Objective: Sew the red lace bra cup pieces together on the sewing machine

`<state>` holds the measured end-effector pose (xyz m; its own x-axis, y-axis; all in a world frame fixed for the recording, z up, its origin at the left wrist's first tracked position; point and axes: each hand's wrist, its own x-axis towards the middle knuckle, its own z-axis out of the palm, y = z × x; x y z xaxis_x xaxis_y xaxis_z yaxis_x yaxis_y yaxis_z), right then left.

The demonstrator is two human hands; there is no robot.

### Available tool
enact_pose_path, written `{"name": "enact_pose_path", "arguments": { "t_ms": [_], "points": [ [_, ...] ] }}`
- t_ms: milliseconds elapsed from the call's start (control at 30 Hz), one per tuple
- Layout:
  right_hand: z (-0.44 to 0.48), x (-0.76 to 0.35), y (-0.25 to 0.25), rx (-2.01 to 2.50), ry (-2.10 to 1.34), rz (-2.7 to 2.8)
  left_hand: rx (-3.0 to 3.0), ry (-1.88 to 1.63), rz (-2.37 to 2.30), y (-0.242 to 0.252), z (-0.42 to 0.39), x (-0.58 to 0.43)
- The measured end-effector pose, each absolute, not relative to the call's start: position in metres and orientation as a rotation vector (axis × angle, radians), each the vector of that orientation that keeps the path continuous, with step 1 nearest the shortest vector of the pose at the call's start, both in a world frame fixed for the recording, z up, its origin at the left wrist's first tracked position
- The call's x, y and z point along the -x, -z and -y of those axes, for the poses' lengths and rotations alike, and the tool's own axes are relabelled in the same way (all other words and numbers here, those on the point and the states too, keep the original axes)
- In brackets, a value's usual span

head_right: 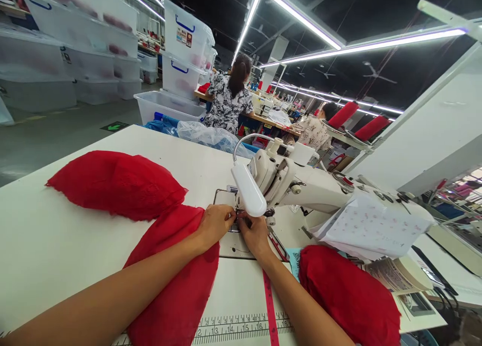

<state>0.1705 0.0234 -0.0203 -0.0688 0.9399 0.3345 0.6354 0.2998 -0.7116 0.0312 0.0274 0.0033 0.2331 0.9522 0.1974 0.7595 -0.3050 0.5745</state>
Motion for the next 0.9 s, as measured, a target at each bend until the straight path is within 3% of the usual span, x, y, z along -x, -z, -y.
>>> {"name": "enact_pose_path", "arguments": {
  "t_ms": [600,900],
  "points": [
    [-0.012,-0.170,0.016,1.462,-0.381,1.825,-2.102,-0.909,-1.592,-0.004,-0.023,-0.028],
    [0.018,-0.184,0.006,1.386,-0.257,2.134,-2.101,-1.000,-1.651,-0.012,-0.019,-0.024]
  ]
}}
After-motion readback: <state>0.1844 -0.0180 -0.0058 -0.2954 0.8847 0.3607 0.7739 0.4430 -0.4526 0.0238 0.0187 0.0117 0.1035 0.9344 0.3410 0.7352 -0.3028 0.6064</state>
